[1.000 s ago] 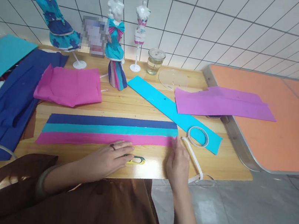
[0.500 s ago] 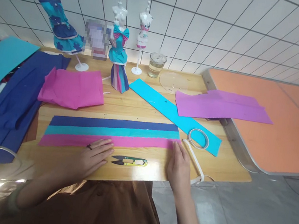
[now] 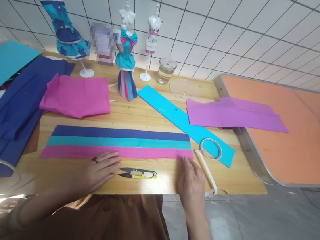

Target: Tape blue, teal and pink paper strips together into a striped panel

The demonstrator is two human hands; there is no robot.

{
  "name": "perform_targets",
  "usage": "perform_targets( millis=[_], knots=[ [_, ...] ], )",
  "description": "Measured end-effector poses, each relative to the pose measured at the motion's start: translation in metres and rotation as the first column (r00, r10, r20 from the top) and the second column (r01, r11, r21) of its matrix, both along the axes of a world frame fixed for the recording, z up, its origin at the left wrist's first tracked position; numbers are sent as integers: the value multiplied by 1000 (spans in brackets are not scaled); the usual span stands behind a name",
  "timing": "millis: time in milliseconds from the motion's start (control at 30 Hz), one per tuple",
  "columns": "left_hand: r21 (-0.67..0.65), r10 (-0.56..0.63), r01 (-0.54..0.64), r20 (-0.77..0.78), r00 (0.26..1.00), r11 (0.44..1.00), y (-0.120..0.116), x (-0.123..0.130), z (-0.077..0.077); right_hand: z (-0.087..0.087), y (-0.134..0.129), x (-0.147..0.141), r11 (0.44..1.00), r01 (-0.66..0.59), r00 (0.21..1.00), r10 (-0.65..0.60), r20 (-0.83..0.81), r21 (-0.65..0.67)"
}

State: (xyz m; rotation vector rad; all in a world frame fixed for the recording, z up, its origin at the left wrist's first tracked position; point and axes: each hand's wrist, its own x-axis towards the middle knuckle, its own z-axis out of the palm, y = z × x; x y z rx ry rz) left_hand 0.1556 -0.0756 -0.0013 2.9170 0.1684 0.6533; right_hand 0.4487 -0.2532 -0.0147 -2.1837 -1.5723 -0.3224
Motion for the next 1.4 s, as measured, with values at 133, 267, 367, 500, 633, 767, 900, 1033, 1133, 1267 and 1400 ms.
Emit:
perform_targets(
  millis=[133, 267, 367, 500, 633, 767, 900, 1033, 1133, 1267, 1400],
  knots=[
    [-8, 1, -1, -9, 1000, 1000, 0, 0, -1, 2, -2, -1, 1000, -5, 999, 6, -53, 15],
    [-18, 4, -4, -7, 1000, 1000, -2, 1, 0, 5, -4, -2, 999, 8, 998, -4, -67, 53],
    [-26, 6, -6, -4, 1000, 1000, -2, 2, 3, 8, -5, -4, 997, -7, 999, 11, -52, 78],
    [-51, 2, -2, 6, 1000, 999, -3, 4, 5, 13, -6, -6, 995, -17, 999, 22, -49, 97],
    [-61, -7, 8, 11, 1000, 998, -5, 7, 5, 17, -9, -5, 992, -18, 998, 24, -51, 123],
    [-88, -26, 28, 23, 999, 996, -6, 10, 4, 22, -12, -1, 986, 46, 999, -43, -21, 162],
    [-102, -34, 36, 21, 999, 994, -6, 13, 5, 26, -19, 12, 956, 269, 963, -270, -8, 118],
    [-111, -42, 46, 38, 998, 993, -8, 18, 9, 24, -31, 28, 900, 435, 899, -436, -40, -31],
    [-105, -47, 51, 42, 998, 993, -9, 21, 12, 21, -40, 33, 885, 447, 879, -462, -117, -129],
    [-108, -51, 54, 29, 998, 993, -10, 24, 16, 19, -47, 32, 878, 453, 858, -477, -189, -158],
    [-108, -48, 47, -4, 999, 993, -12, 25, 17, 21, -47, 32, 861, 462, 839, -502, -212, -212]
  ],
)
